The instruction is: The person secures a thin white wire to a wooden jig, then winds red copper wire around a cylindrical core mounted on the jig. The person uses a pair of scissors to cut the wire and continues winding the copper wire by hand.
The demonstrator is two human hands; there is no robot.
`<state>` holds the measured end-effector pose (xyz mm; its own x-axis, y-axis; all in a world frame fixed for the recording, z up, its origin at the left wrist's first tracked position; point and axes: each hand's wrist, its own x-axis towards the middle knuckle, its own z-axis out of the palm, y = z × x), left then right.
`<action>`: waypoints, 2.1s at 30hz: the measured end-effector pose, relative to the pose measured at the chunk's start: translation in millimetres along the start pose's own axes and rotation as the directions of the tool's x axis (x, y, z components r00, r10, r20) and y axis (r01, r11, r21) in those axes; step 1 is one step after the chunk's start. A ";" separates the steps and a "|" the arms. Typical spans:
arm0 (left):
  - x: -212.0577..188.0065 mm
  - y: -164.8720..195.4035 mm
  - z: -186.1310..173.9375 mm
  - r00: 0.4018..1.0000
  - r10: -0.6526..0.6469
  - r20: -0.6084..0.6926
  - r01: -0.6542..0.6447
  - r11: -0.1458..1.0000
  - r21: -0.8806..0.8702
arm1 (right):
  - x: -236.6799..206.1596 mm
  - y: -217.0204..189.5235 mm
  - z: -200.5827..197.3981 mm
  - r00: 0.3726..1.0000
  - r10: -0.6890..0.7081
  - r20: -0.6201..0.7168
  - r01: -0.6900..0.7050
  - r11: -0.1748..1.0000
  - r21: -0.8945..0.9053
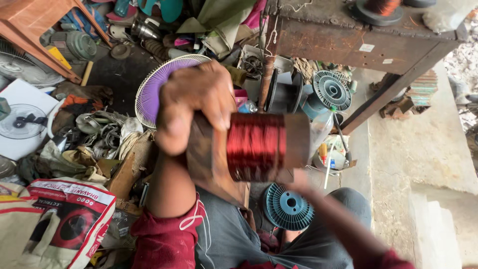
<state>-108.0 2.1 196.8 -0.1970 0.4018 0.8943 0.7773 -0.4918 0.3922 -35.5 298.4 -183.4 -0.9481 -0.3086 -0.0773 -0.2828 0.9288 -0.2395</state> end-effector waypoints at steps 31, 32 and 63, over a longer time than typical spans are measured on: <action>3.3 -19.7 -15.4 0.992 -0.069 -0.107 0.066 0.997 -0.033 | -131.5 -72.8 -67.2 0.846 -0.529 0.068 0.459 0.788 0.411; 2.6 -19.3 -14.6 0.989 -0.094 -0.117 0.090 0.995 -0.039 | -146.5 -84.3 -97.1 0.824 -0.566 -0.024 0.489 0.689 0.535; 14.0 -37.4 -16.9 0.998 -0.041 -0.048 0.038 0.998 -0.046 | -166.5 -60.1 -184.3 0.724 -0.675 -0.145 0.687 0.683 0.249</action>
<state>-149.9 13.0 198.3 -0.2565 0.3842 0.8869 0.7412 -0.5108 0.4357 112.5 331.7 22.2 -0.5165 -0.8202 0.2458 -0.8077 0.3714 -0.4579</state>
